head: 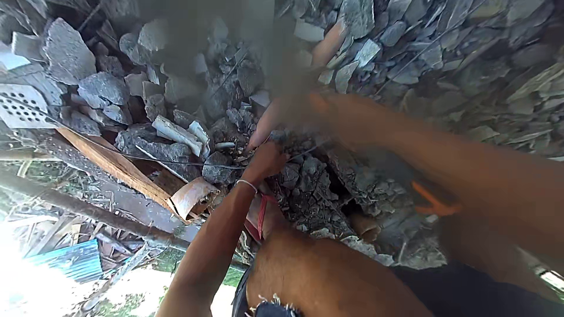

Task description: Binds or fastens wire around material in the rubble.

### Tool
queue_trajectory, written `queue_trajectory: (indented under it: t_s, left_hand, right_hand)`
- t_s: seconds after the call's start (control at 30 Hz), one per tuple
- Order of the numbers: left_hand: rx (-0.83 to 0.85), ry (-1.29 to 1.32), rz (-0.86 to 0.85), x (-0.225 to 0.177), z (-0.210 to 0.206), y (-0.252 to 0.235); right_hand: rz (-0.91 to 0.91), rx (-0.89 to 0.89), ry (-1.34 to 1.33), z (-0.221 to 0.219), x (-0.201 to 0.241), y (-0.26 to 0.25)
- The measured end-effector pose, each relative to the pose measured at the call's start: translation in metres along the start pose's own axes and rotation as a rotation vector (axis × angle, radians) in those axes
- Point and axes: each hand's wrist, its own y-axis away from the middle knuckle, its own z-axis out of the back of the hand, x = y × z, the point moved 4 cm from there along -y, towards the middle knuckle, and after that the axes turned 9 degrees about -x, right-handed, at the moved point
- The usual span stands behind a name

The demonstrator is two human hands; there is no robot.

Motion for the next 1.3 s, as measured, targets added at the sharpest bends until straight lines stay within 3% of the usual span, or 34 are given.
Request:
queue_trajectory:
  t_s: [0.07, 0.13, 0.2, 0.23, 0.27, 0.33, 0.4, 0.5, 0.73, 1.0, 1.2, 1.3]
  left_hand:
    - [-0.013, 0.1, 0.027, 0.001, 0.009, 0.0]
    - [0.011, 0.226, 0.024, 0.004, 0.014, 0.002]
    - [0.02, 0.345, -0.02, 0.011, 0.011, 0.002]
    - [0.022, 0.378, -0.042, 0.011, 0.012, 0.003]
    - [0.015, 0.384, -0.067, 0.007, 0.015, 0.006]
    - [-0.025, 0.329, -0.125, -0.002, 0.017, 0.011]
    - [-0.094, 0.259, -0.227, -0.008, 0.018, 0.015]
    - [-0.16, 0.16, -0.438, -0.006, 0.019, 0.023]
    - [-0.12, -0.086, -0.777, 0.008, 0.015, 0.044]
    - [-0.192, -0.251, -0.897, 0.028, 0.023, 0.063]
    - [-0.29, -0.32, -0.825, 0.016, 0.024, 0.063]
    - [-0.348, -0.461, -0.805, 0.009, 0.022, 0.061]
  right_hand:
    - [-0.006, -0.032, 0.045, 0.011, 0.003, 0.005]
    - [-0.067, 0.074, 0.141, 0.022, 0.024, 0.031]
    - [0.215, -0.138, 0.011, 0.008, 0.005, 0.042]
    - [0.178, -0.122, -0.008, 0.009, 0.011, 0.052]
    - [0.026, -0.032, 0.017, 0.014, 0.029, 0.066]
    - [-0.133, -0.015, -0.01, 0.014, 0.04, 0.077]
    - [-0.108, -0.116, -0.13, 0.004, 0.026, 0.087]
    - [-0.113, -0.077, -0.228, -0.003, 0.012, 0.117]
    - [-0.036, -0.107, -0.277, -0.044, -0.059, 0.149]
    - [0.075, -0.147, -0.309, -0.071, -0.074, 0.14]
    - [0.228, -0.301, -0.181, -0.093, -0.106, 0.153]
    - [0.206, -0.262, -0.122, -0.108, -0.119, 0.158]
